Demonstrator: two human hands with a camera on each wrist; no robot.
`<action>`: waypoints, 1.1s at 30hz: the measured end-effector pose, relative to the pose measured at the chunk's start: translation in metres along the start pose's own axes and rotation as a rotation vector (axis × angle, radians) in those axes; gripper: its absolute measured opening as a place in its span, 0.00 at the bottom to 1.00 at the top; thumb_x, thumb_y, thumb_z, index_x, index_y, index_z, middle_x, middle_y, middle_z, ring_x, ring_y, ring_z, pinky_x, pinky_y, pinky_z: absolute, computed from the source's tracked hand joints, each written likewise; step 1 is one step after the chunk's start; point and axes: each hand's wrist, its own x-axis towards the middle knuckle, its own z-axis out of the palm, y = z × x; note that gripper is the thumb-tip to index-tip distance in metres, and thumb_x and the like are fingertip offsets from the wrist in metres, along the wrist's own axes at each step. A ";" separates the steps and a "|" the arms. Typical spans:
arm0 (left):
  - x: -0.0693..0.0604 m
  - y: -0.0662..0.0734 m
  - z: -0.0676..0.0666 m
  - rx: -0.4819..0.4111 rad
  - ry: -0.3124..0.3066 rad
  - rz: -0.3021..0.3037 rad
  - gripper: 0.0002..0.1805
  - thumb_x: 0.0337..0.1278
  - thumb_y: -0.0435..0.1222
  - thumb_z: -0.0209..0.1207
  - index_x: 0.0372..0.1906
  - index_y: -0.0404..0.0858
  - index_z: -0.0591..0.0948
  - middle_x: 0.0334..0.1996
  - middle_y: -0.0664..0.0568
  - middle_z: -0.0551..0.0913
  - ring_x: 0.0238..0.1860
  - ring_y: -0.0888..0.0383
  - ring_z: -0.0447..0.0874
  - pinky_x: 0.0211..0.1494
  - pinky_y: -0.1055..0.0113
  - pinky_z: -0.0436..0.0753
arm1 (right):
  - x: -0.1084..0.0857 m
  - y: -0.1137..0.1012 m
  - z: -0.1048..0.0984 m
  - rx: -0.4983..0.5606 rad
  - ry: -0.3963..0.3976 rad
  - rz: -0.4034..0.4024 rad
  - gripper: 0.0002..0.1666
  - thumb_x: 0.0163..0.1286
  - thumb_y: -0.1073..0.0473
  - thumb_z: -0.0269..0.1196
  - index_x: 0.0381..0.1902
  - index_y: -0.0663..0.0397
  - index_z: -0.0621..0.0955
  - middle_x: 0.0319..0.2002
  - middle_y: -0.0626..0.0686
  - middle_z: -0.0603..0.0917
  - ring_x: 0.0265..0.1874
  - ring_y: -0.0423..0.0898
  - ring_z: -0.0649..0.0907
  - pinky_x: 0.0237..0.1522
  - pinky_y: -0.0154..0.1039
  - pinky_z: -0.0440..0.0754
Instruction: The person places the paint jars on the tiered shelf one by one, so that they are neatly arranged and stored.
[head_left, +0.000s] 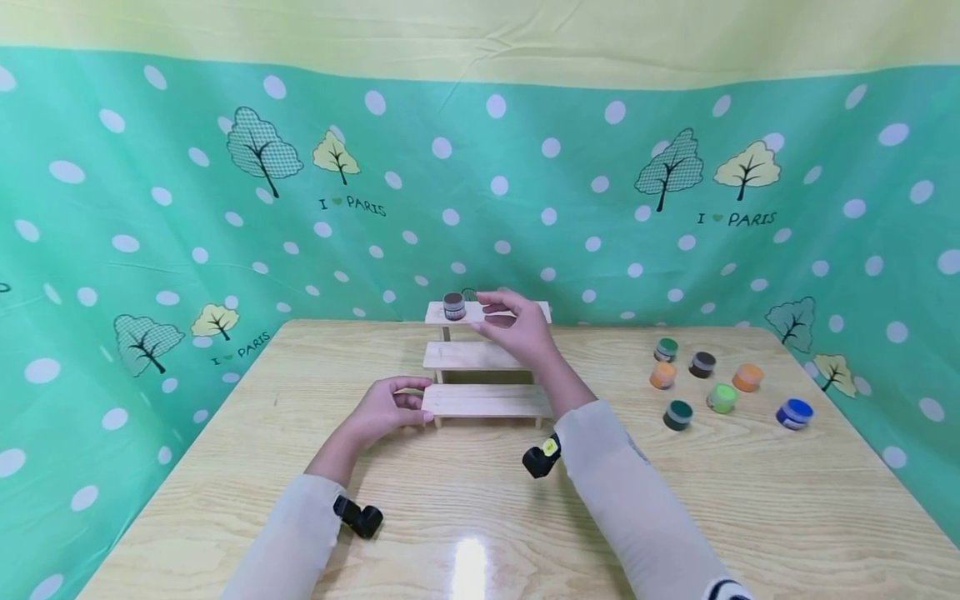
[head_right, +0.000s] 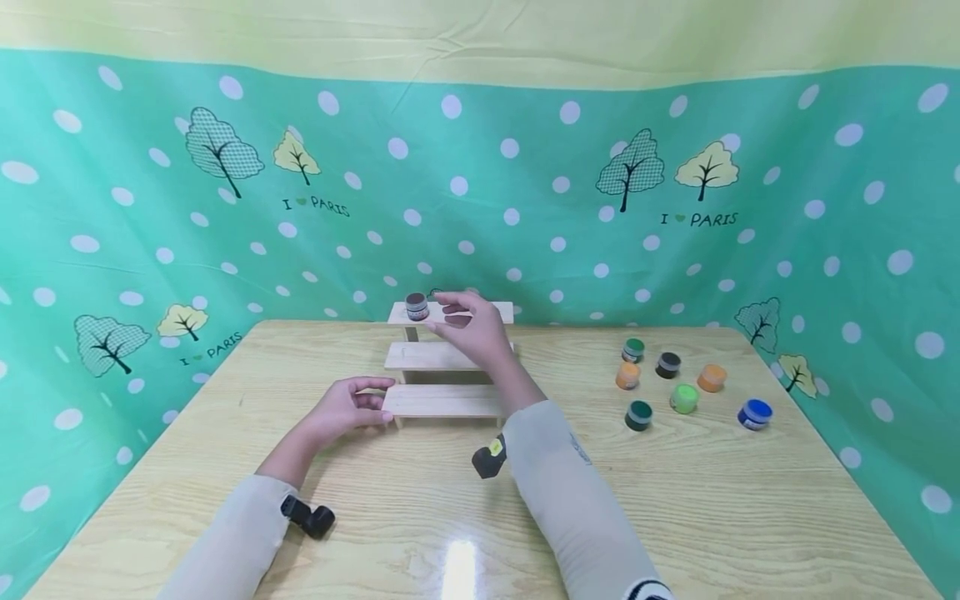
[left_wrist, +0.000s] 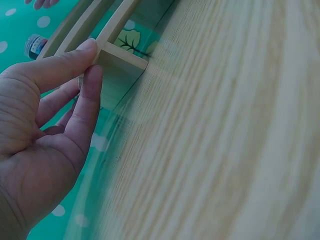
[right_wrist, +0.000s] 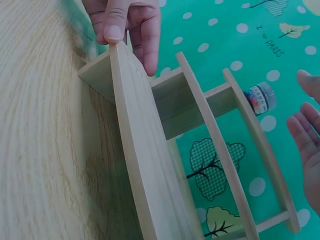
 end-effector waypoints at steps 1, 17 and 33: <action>0.000 0.000 0.000 -0.002 0.001 0.000 0.34 0.43 0.27 0.74 0.61 0.35 0.77 0.35 0.42 0.82 0.34 0.53 0.83 0.36 0.64 0.84 | -0.002 -0.001 -0.001 0.007 -0.002 0.002 0.25 0.57 0.66 0.73 0.54 0.61 0.82 0.52 0.55 0.80 0.52 0.53 0.81 0.53 0.36 0.79; 0.000 0.000 -0.002 -0.034 -0.036 0.013 0.35 0.45 0.27 0.73 0.62 0.31 0.74 0.37 0.41 0.82 0.35 0.53 0.83 0.39 0.61 0.85 | -0.034 -0.013 -0.020 -0.024 -0.031 -0.038 0.25 0.58 0.70 0.71 0.54 0.67 0.80 0.51 0.63 0.80 0.48 0.57 0.81 0.53 0.46 0.80; 0.000 0.000 -0.001 0.005 -0.001 -0.006 0.34 0.42 0.28 0.74 0.60 0.36 0.78 0.36 0.43 0.83 0.34 0.52 0.84 0.35 0.65 0.84 | -0.071 -0.035 -0.047 0.028 -0.035 -0.130 0.21 0.57 0.78 0.67 0.50 0.73 0.80 0.48 0.67 0.79 0.47 0.68 0.78 0.49 0.53 0.81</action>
